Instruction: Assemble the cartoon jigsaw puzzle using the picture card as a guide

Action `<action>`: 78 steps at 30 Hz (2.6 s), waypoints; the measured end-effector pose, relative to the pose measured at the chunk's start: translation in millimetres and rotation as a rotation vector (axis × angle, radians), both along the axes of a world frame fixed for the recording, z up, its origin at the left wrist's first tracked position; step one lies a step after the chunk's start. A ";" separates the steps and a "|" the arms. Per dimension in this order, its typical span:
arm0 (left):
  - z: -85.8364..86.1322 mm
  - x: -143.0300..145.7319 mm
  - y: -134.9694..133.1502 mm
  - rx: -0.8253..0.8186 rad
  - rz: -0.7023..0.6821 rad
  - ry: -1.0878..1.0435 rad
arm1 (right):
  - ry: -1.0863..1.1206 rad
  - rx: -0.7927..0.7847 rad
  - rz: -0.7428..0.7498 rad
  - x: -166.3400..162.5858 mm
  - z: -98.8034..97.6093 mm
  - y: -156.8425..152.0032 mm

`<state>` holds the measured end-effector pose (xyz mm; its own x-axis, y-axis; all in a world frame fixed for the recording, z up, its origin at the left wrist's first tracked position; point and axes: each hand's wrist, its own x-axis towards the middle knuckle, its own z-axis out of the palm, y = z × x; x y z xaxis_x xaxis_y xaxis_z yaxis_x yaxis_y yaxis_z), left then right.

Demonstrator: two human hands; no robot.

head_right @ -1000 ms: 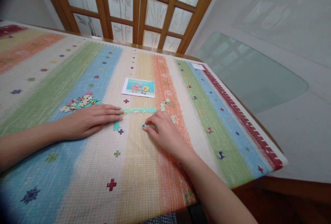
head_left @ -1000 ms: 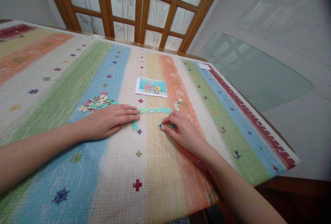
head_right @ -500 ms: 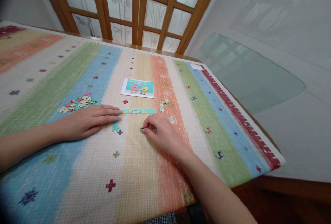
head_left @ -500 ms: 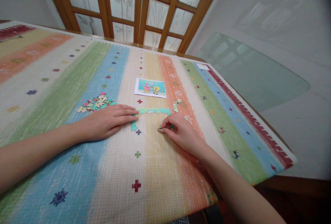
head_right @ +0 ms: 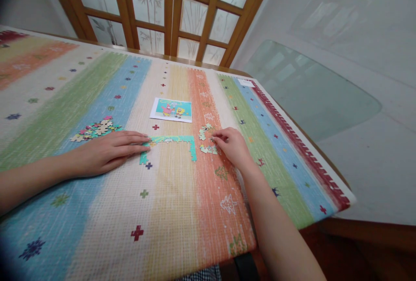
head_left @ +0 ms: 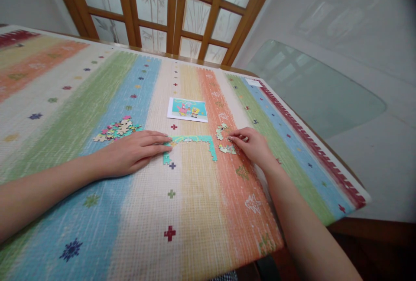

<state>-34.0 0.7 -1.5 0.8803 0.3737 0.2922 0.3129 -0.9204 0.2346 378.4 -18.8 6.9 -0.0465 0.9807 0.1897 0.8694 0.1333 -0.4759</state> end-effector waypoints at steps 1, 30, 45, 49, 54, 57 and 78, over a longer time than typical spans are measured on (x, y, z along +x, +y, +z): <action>0.1 0.0 0.1 0.000 -0.002 -0.002 | -0.028 0.033 0.017 0.5 -1.3 0.9; -2.3 -1.7 0.3 0.009 0.002 0.000 | -0.093 0.191 0.153 -36.4 -11.2 -3.5; -0.1 0.6 0.1 0.016 -0.003 -0.019 | 0.187 0.031 -0.104 -15.5 7.1 -8.0; -0.4 0.4 0.2 -0.007 -0.001 -0.036 | 0.087 0.034 -0.028 -10.0 4.3 -5.0; -1.9 -0.5 0.2 -0.001 0.002 -0.032 | 0.040 0.048 0.138 -13.9 18.8 -14.6; -2.7 -1.3 0.6 -0.004 0.004 -0.018 | 0.009 -0.097 0.289 -18.7 26.9 -23.3; -3.4 -1.4 0.7 -0.009 0.006 -0.029 | 0.007 -0.216 0.232 -27.3 24.6 -30.4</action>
